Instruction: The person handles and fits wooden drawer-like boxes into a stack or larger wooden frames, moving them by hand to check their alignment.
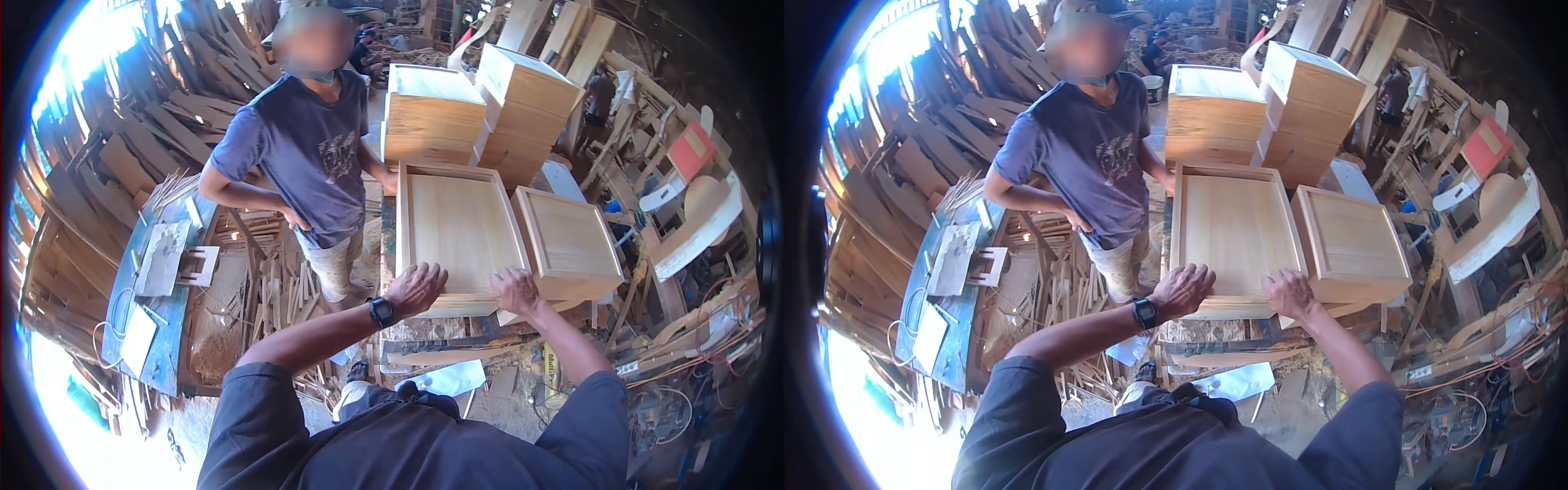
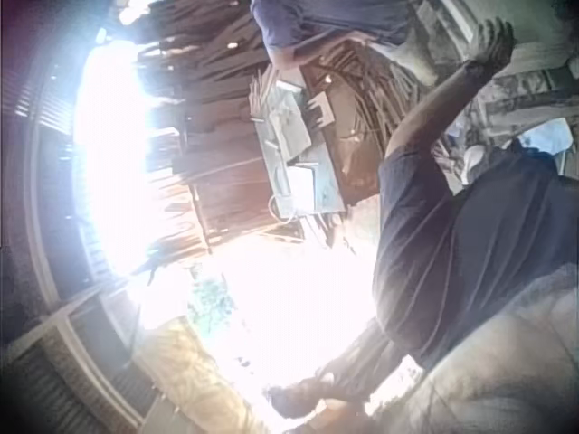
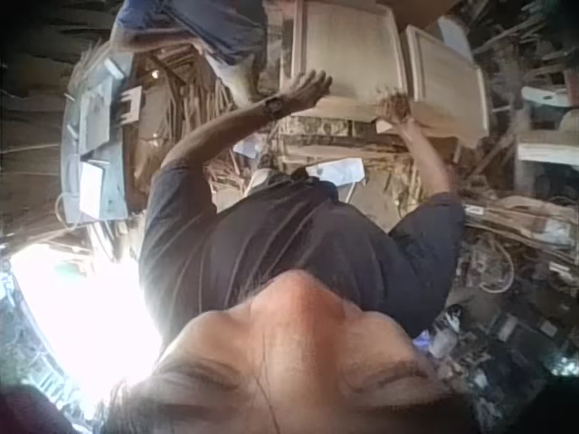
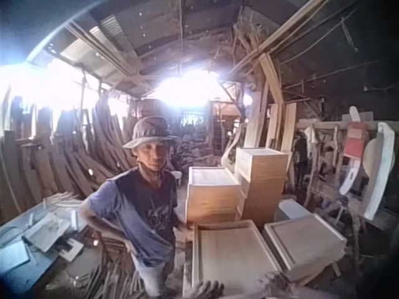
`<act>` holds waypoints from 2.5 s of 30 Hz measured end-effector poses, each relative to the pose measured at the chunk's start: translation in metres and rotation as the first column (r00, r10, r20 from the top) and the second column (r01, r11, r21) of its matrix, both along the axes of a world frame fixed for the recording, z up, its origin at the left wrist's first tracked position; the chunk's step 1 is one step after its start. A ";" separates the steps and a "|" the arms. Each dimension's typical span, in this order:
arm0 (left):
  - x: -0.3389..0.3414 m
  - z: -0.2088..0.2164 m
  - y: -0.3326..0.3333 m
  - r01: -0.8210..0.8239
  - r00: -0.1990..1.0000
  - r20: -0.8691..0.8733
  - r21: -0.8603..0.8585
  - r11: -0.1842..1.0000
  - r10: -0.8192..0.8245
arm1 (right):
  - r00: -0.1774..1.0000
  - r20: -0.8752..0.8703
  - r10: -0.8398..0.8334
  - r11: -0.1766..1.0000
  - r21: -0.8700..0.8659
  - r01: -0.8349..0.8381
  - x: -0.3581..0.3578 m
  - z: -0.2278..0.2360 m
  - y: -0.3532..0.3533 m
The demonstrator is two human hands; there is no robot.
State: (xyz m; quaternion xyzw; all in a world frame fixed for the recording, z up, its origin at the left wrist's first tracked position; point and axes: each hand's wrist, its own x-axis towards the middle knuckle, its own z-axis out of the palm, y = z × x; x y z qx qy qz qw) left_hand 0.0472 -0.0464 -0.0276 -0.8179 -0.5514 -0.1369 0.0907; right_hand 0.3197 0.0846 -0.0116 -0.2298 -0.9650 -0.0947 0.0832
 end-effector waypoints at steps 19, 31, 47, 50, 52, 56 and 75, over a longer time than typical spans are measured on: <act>-0.013 0.051 -0.007 0.118 0.925 0.380 -0.220 0.968 -0.026 | 0.985 -0.137 -0.105 0.993 0.044 0.112 -0.005 0.002 -0.047; -0.105 -0.061 0.171 -0.523 0.514 0.766 -0.076 0.849 0.386 | 0.966 -0.247 -0.075 0.993 0.070 0.095 -0.105 -0.012 -0.078; -0.038 0.189 -0.030 0.155 0.325 0.805 0.472 0.868 -0.496 | 0.934 -0.342 -0.107 0.982 0.109 0.152 -0.100 -0.015 -0.082; -0.034 0.205 -0.043 0.524 0.071 0.887 0.357 0.773 -0.457 | 0.937 -0.329 -0.115 0.975 0.145 0.170 -0.101 -0.016 -0.079; -0.038 0.207 -0.042 0.446 0.379 0.803 0.277 0.851 -0.460 | 0.931 -0.354 -0.093 0.977 0.148 0.154 -0.101 -0.019 -0.080; -0.040 0.144 0.032 0.096 0.407 0.907 0.080 0.992 -0.113 | 0.923 -0.379 -0.070 0.977 0.161 0.140 -0.097 -0.023 -0.076; -0.066 -0.051 0.149 -0.481 0.445 0.848 -0.043 0.875 0.287 | 0.916 -0.395 -0.070 0.991 0.079 0.110 -0.091 -0.022 -0.081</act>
